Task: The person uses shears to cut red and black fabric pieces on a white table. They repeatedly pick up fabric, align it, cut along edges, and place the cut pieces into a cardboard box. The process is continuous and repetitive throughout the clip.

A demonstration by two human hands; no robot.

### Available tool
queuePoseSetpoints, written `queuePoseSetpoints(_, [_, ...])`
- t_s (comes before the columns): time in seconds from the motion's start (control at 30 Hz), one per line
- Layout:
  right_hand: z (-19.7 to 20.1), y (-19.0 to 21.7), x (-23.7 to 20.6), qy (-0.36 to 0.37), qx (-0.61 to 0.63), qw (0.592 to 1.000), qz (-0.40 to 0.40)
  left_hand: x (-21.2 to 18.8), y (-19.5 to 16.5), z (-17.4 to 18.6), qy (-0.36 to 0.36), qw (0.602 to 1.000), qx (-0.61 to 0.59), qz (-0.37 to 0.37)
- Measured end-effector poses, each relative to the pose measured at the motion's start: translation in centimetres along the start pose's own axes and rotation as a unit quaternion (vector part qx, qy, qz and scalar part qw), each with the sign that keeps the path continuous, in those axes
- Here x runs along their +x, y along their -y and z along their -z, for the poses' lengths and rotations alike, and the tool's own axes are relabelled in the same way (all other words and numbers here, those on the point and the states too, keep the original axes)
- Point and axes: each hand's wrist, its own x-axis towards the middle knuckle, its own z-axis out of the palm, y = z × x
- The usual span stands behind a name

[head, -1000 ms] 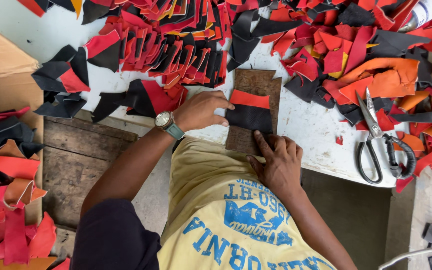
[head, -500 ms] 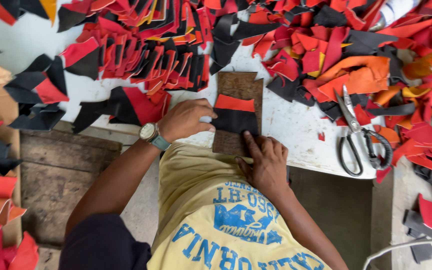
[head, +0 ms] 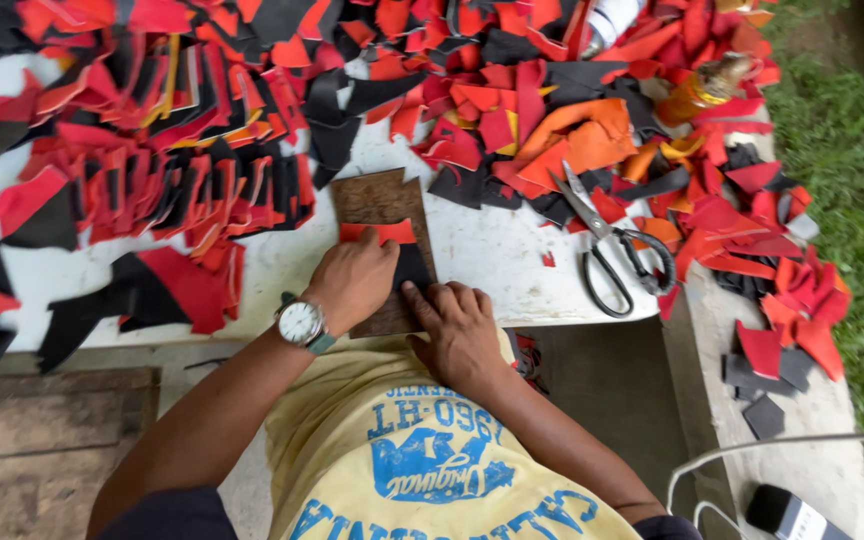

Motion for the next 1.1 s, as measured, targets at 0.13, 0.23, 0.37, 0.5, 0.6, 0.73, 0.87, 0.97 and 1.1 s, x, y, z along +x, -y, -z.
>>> queuePoseSetpoints(0.13, [0.1,-1.2,-1.2,-0.036,0.032,0.998,0.036,-1.7,-2.2,-0.5,0.060,0.997,0.022,0.041])
queuePoseSetpoints(0.23, [0.9,-2.6,-2.3,-0.049,0.095,0.992,0.069,-3.1,-3.3,-0.9,0.013,0.997,0.049,0.053])
queuePoseSetpoints(0.37, [1.7,-3.7,-2.8,-0.047,0.162,0.982,0.081,-3.6,-3.9,-1.5,-0.009,0.997,0.052,0.060])
queuePoseSetpoints(0.5, [1.8,-3.7,-2.2,-0.048,0.187,0.979,0.060,-3.7,-3.9,-1.2,0.069,0.992,-0.029,0.103])
queuePoseSetpoints(0.6, [1.5,-4.1,-2.4,-0.038,0.219,0.974,0.052,-3.8,-3.6,-0.3,0.083,0.995,-0.015,0.054])
queuePoseSetpoints(0.73, [2.3,-8.2,-3.6,-0.055,0.304,0.948,-0.079,-3.8,-3.6,0.3,0.078,0.995,-0.033,0.046])
queuePoseSetpoints(0.87, [7.3,-18.5,-4.5,-0.271,0.364,0.858,-0.238,-3.8,-3.9,0.3,0.098,0.993,-0.043,0.060])
queuePoseSetpoints(0.97, [12.7,-26.7,-5.2,-0.310,0.037,0.900,-0.303,-3.7,-4.0,0.1,0.103,0.991,-0.043,0.070])
queuePoseSetpoints(1.1, [14.6,-32.4,-5.2,-0.208,-0.009,0.937,-0.281,-3.7,-4.0,0.1,0.090,0.994,-0.029,0.060])
